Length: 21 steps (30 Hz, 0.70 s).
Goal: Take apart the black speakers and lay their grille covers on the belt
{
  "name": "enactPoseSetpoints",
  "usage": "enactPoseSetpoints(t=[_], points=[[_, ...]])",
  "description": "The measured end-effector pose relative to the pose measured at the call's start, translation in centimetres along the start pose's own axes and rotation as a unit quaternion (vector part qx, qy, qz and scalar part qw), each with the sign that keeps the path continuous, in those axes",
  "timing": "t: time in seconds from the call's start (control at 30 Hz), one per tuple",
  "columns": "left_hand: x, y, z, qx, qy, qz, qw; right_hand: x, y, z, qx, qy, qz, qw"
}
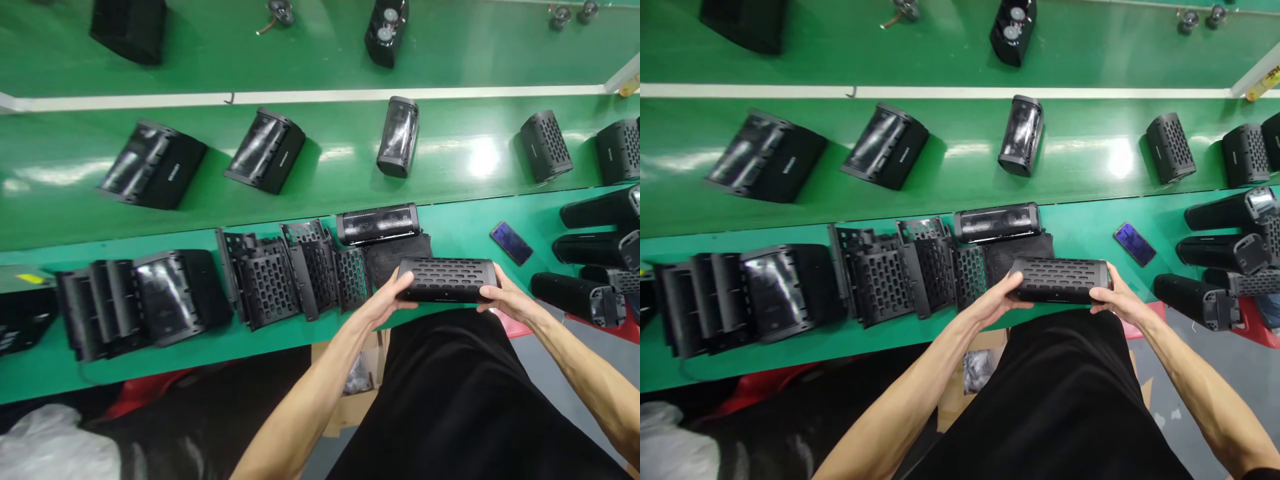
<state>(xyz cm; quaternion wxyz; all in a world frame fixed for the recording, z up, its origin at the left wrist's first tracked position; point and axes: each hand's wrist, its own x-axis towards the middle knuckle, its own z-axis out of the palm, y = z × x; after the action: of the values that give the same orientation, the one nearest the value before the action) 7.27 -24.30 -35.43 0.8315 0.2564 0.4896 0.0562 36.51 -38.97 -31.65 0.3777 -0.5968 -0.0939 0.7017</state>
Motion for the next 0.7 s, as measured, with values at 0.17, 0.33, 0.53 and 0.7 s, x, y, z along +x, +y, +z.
enactPoseSetpoints(t=[0.17, 0.33, 0.53, 0.7], points=[[0.0, -0.2, 1.4, -0.021, 0.000, 0.071, 0.997, -0.7, -0.2, -0.2, -0.059, -0.002, -0.033, 0.998], [0.7, 0.1, 1.4, -0.001, 0.041, 0.080, 0.996, -0.2, 0.8, -0.1, -0.176, 0.090, -0.097, 0.975], [2.4, 4.4, 1.2, -0.028, 0.027, 0.162, 0.986, 3.6, -1.1, -0.5, -0.036, 0.080, -0.138, 0.987], [2.7, 3.7, -0.5, -0.015, 0.212, 0.307, 0.928, 13.2, -9.8, -1.4, 0.126, 0.184, -0.260, 0.939]])
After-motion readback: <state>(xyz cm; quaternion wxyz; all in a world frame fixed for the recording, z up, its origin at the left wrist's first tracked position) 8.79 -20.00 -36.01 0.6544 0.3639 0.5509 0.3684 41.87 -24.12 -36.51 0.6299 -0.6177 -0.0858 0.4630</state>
